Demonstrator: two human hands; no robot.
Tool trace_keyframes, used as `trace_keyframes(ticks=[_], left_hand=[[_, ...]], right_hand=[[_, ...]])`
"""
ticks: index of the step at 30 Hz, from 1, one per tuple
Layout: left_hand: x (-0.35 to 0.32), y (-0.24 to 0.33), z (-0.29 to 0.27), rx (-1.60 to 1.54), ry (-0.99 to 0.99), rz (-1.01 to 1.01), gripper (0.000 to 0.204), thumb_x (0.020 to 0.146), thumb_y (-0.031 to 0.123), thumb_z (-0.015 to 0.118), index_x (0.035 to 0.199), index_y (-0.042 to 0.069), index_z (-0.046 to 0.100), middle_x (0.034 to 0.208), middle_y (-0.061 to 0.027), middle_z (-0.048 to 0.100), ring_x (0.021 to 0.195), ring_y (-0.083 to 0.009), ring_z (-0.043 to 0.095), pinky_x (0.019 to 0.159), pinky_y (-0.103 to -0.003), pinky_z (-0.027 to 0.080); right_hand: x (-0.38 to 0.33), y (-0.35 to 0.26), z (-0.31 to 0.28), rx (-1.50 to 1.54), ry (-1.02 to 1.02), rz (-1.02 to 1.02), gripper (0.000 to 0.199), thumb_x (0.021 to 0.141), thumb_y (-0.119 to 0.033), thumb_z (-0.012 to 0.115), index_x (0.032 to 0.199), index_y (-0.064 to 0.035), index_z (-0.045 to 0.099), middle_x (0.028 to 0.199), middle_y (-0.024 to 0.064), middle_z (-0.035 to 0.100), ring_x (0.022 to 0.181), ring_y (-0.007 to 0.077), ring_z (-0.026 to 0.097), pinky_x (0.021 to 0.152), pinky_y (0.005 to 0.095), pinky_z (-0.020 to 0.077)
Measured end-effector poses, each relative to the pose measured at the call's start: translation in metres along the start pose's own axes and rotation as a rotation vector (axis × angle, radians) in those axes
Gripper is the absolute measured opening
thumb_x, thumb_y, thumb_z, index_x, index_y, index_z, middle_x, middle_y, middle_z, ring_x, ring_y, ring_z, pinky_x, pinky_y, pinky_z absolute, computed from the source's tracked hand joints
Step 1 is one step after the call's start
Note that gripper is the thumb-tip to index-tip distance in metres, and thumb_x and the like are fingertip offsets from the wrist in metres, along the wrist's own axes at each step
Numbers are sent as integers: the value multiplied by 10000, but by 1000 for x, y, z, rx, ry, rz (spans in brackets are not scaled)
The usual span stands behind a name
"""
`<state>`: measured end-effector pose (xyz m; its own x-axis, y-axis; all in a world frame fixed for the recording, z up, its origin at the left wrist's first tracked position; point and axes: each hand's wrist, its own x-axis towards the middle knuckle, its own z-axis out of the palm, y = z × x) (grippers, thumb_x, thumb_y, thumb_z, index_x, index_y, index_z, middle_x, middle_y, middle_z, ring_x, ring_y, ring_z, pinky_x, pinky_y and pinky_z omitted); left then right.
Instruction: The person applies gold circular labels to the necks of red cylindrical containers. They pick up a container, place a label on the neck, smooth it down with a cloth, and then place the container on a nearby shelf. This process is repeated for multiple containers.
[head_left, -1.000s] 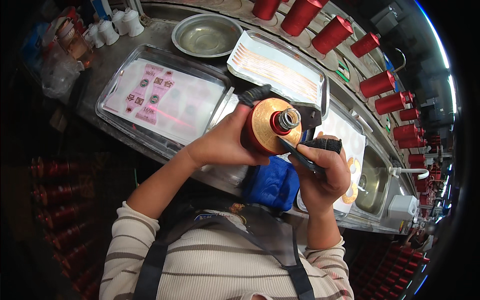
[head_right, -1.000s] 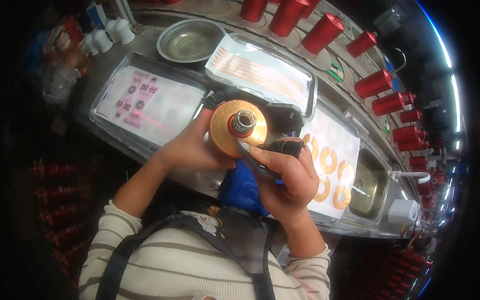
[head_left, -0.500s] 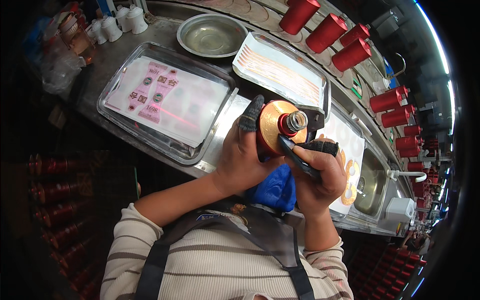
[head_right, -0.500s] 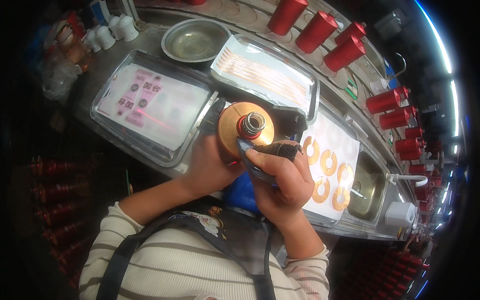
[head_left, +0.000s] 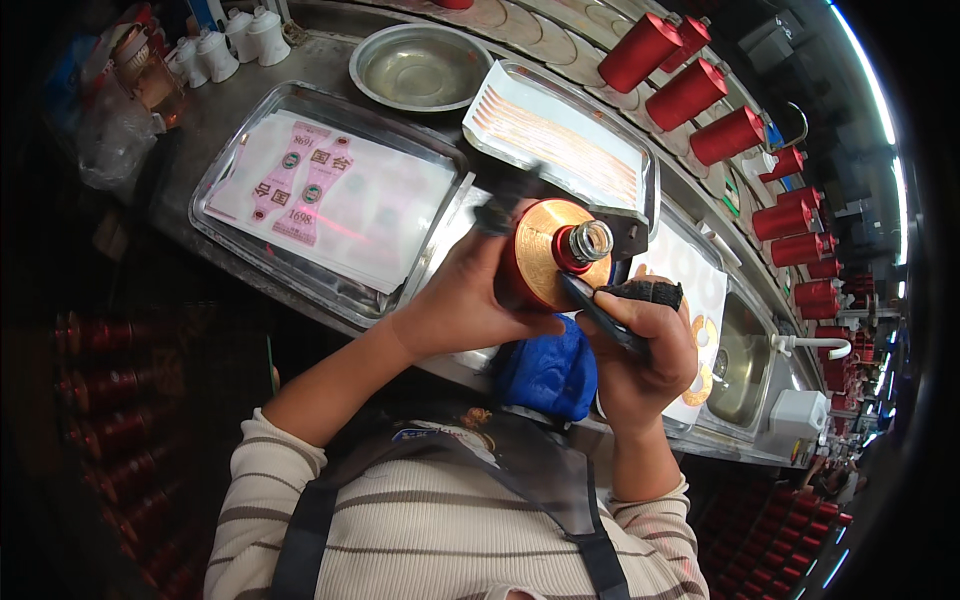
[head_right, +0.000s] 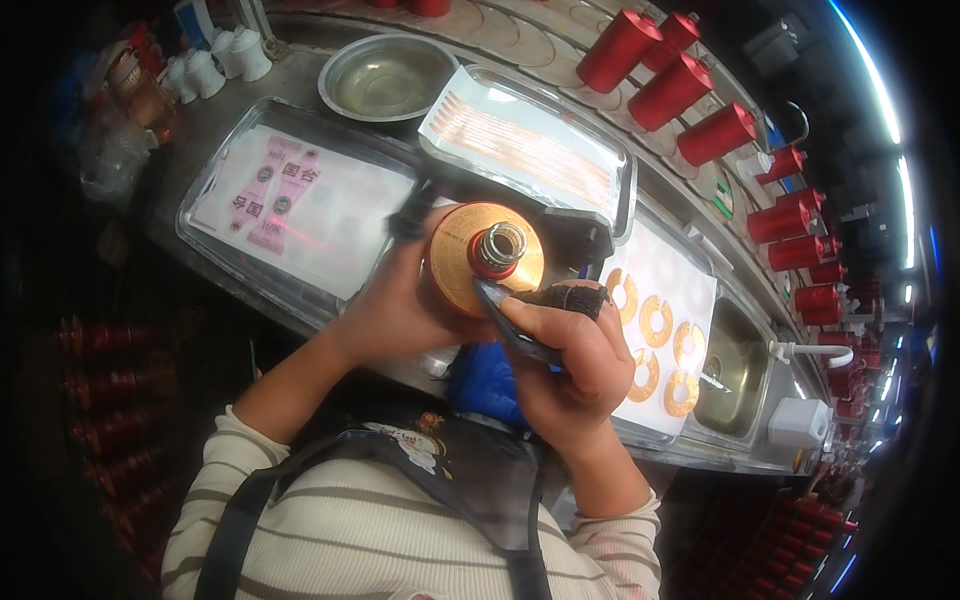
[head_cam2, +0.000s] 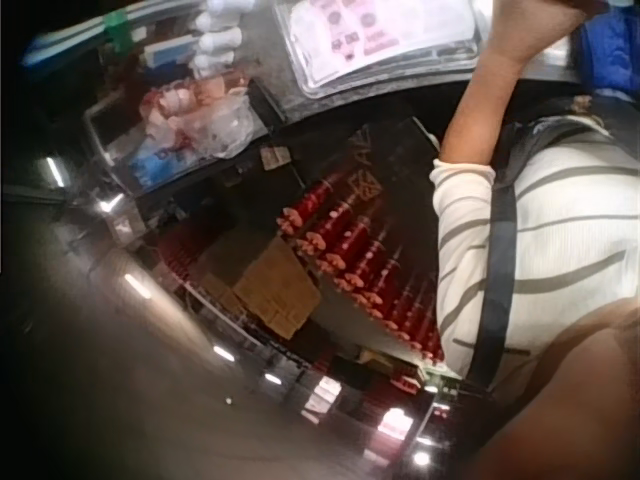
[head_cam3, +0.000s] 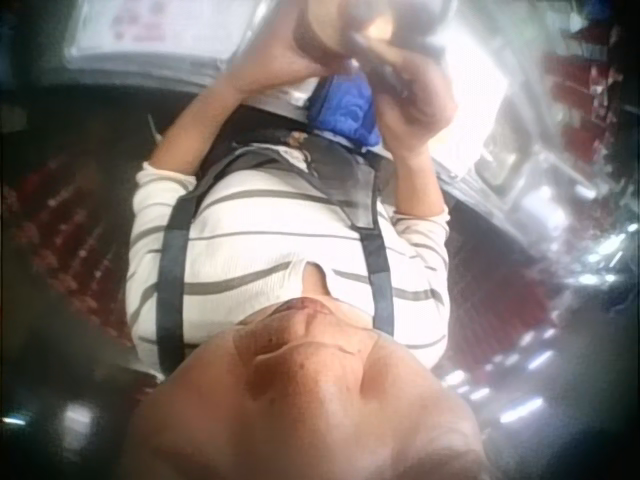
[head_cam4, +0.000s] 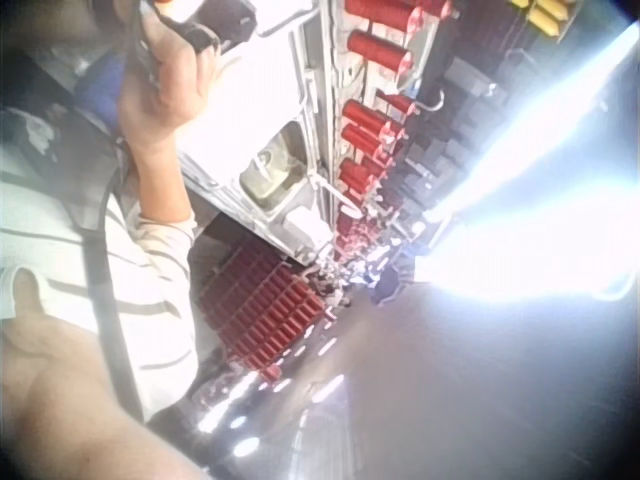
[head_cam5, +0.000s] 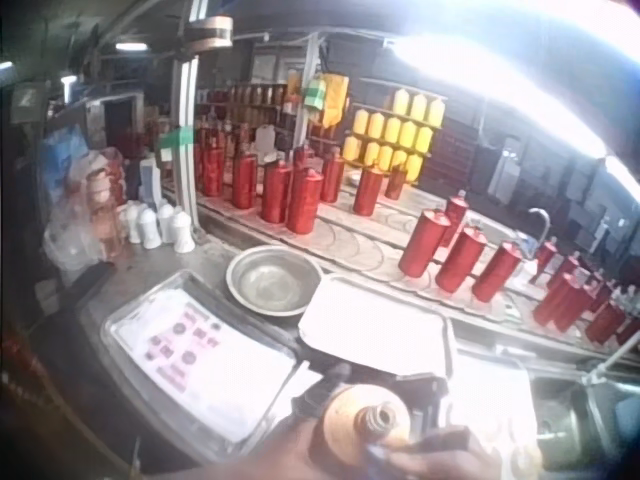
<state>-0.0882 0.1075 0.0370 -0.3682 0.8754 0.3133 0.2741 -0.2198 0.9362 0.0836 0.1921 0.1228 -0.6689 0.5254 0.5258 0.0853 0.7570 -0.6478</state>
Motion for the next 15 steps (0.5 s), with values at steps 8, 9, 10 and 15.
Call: trace_keyframes(ticks=[8, 9, 10, 15], left_hand=[[-18, -12, 20, -135, 178, 95, 981, 689, 234, 953, 1476, 27, 405, 1445, -175, 507, 1347, -281, 501, 1105, -404, 425], [-19, -12, 19, -175, 178, 82, 955, 701, 216, 954, 1461, 9, 413, 1464, -173, 499, 1378, -242, 474, 1128, -394, 403], [-14, -6, 11, -111, 129, 117, 961, 699, 212, 954, 1465, 10, 410, 1457, -176, 505, 1372, -245, 481, 1129, -395, 402], [-1, -2, -10, -25, -52, 118, 1047, 641, 225, 952, 1508, 53, 391, 1403, -174, 532, 1303, -344, 537, 1085, -424, 439]], right_hand=[[5, -1, 4, 16, 47, -55, 326, 672, 128, 800, 962, -10, 744, 863, 96, 664, 787, 220, 619, 706, 303, 483], [5, 0, 3, 15, 51, -58, 322, 674, 125, 804, 960, -10, 743, 860, 94, 664, 785, 220, 618, 704, 304, 482], [4, 1, 3, 11, 48, -55, 320, 676, 120, 809, 961, -10, 742, 860, 94, 664, 784, 220, 617, 703, 304, 481], [2, 0, 4, 9, 38, -53, 334, 677, 128, 786, 978, -7, 739, 877, 104, 665, 786, 235, 615, 705, 310, 478]])
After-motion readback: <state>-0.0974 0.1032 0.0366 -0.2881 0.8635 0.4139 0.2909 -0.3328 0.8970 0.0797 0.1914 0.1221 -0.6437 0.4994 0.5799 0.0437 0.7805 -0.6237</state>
